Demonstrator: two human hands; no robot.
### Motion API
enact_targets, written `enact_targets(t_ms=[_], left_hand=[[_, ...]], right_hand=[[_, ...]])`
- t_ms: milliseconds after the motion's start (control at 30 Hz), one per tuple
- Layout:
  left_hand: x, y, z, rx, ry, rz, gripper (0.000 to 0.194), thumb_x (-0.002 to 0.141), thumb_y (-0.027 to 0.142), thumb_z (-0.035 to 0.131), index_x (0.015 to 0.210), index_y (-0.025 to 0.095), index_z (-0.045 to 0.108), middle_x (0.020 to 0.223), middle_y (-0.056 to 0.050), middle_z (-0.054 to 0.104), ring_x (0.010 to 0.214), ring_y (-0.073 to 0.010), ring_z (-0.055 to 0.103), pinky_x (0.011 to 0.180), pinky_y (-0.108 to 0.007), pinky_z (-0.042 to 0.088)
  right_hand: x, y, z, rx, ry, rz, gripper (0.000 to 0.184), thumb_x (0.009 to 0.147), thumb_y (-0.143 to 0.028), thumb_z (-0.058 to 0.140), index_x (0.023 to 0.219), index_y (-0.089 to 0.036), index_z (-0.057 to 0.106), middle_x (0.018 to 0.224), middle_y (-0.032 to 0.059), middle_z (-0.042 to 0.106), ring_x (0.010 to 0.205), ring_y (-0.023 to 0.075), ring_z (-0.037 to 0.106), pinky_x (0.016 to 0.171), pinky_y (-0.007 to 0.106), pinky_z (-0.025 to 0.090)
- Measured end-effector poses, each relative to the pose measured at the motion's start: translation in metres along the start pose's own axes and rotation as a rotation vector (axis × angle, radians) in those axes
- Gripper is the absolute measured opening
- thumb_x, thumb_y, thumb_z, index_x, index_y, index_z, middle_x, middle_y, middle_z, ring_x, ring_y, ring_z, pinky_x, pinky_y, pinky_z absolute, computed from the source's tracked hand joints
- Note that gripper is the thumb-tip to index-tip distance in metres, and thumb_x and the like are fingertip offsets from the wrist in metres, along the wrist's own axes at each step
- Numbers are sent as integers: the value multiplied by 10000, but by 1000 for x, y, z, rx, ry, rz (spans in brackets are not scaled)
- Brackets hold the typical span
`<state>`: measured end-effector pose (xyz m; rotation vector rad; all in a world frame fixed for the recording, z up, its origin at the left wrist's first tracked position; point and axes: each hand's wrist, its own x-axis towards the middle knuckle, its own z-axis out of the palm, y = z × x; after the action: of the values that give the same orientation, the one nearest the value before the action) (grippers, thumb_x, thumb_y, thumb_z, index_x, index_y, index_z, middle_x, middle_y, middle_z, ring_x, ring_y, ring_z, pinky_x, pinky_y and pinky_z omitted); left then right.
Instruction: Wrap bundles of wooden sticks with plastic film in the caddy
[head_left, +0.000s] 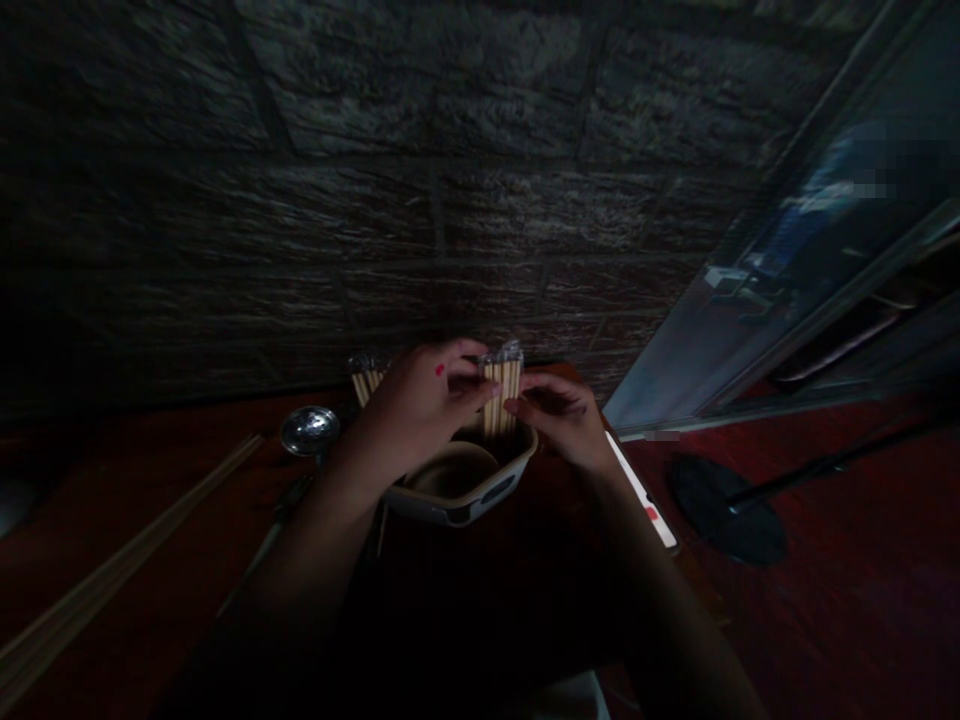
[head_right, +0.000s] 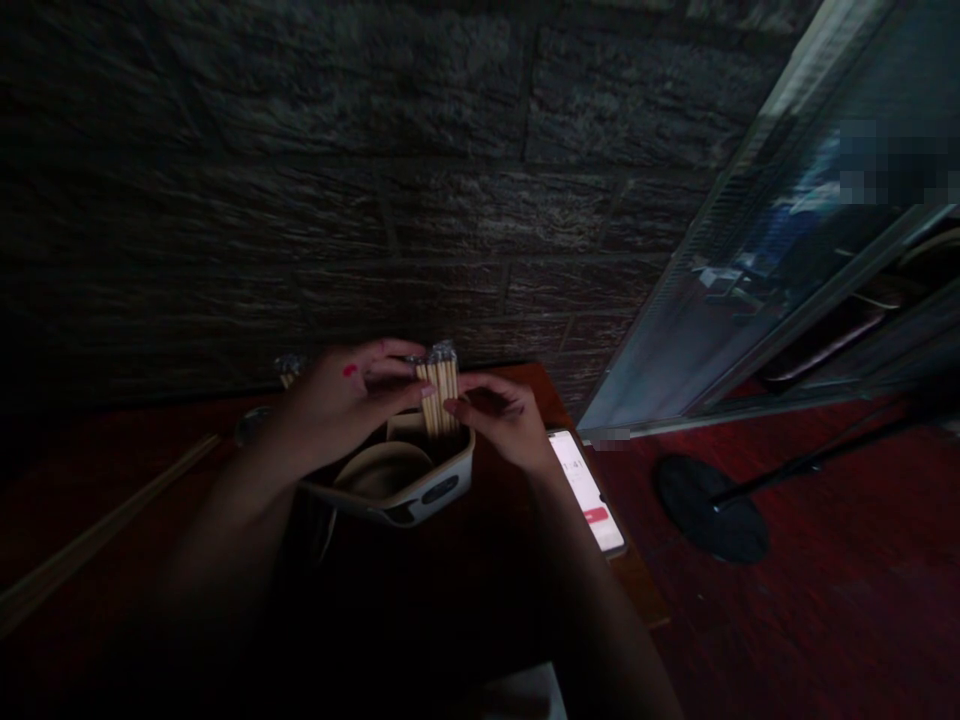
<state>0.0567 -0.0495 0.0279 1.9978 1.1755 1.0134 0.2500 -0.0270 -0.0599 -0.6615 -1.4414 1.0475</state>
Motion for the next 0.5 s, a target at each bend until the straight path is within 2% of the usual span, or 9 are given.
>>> enact_targets(t_ms=[167,500], left_hand=[[1,0,3,73,134,64,413,822,293,685,1195,141,593,1049,-105,732,884,-199,723,790,-311,588],[1,1,6,96,130,102,411,845,275,652,1231,166,563,1098,-104,710,869,-182,714,778,-307,599]], right_hand=[[1,-1,1,-3,17,17,230,696,-208,809,912,-259,752,936,-12,753,880,153,684,908,348,536],[0,-2,1,13,15,25,254,699,-230,809,942,-274,747,958,-13,752,902,159,688,920,365,542]])
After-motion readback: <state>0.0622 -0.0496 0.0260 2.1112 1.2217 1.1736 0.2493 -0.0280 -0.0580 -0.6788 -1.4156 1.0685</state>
